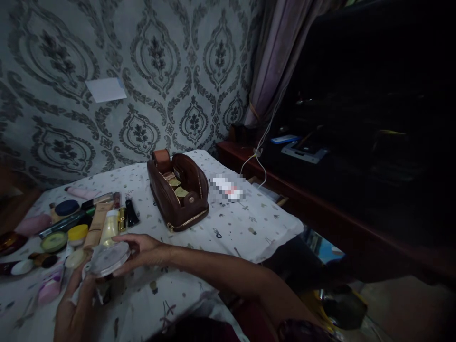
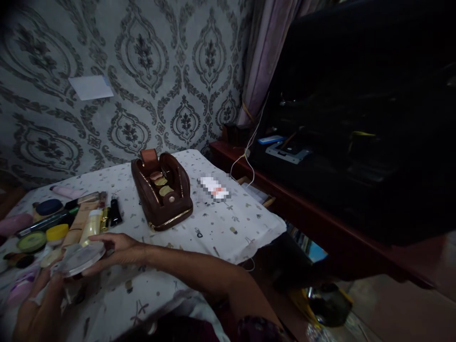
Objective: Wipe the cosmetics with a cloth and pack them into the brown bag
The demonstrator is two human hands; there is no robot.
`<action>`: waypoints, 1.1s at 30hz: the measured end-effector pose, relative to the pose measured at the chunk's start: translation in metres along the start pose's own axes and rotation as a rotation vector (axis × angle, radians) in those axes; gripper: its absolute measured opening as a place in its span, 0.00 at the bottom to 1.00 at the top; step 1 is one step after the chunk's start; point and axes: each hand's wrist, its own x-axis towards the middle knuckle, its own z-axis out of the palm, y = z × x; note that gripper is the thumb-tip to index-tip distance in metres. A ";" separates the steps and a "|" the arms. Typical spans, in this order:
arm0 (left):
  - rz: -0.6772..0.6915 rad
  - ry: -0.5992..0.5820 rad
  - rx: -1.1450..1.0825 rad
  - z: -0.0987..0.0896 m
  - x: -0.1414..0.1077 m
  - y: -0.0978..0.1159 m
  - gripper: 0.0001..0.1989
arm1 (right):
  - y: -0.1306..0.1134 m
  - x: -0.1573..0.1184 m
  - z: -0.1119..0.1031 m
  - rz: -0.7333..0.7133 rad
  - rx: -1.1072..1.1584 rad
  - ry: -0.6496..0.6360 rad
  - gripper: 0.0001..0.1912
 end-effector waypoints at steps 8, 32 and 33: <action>0.217 -0.030 0.106 -0.004 0.001 0.000 0.25 | -0.001 -0.001 0.001 0.027 -0.029 -0.009 0.47; 0.395 0.031 0.040 0.012 0.023 0.036 0.22 | -0.013 -0.004 0.002 0.067 0.463 -0.153 0.38; 0.347 0.022 0.029 0.014 0.023 0.037 0.22 | -0.013 -0.005 0.003 0.052 0.475 -0.145 0.37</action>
